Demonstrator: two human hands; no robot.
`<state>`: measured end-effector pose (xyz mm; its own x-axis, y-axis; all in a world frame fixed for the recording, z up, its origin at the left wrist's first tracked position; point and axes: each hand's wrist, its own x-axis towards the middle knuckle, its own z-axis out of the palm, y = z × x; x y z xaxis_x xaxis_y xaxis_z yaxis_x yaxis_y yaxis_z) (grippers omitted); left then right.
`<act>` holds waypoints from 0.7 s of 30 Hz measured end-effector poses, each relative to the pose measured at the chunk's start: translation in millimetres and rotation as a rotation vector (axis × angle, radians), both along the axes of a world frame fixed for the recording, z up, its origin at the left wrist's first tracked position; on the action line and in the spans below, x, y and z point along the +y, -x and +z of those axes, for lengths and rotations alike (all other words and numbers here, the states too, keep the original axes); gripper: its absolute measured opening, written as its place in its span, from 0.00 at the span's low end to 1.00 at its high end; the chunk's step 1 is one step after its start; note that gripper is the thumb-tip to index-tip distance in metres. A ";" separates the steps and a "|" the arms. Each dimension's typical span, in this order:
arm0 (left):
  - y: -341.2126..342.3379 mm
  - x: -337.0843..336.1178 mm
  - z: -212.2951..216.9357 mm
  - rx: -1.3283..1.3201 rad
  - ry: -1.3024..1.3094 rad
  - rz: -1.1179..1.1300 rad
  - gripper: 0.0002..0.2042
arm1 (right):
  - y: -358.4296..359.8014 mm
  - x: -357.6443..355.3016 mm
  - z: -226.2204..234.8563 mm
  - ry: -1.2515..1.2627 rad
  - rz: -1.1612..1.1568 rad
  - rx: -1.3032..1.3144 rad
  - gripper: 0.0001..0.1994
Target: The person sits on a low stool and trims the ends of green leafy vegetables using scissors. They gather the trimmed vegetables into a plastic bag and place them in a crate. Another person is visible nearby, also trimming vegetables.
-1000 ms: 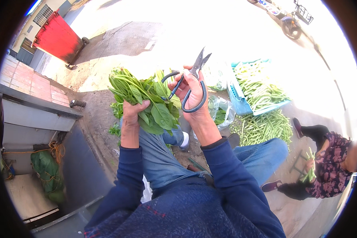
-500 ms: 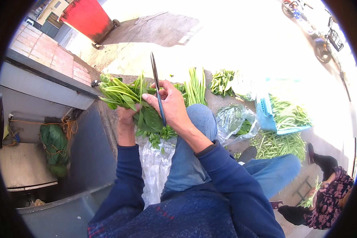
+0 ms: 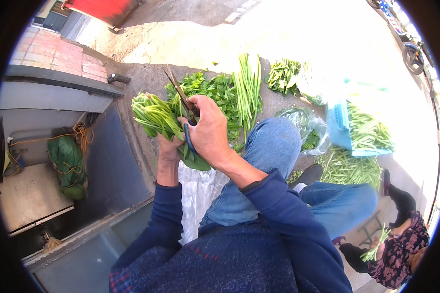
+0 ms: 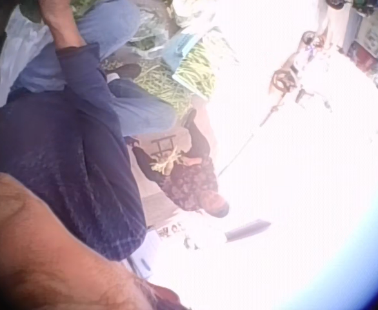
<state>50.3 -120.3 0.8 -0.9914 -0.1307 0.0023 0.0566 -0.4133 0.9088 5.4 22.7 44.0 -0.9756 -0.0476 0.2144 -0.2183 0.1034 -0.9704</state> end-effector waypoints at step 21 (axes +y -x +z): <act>10.7 -101.5 0.9 -0.066 0.109 -0.054 0.17 | 35.4 42.2 24.1 -0.154 0.745 -0.492 0.40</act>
<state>39.6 -221.8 1.7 -0.9955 -0.0793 -0.0522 -0.0249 -0.3125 0.9496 -30.0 64.9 68.2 -0.6605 -0.6967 -0.2798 0.1555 0.2377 -0.9588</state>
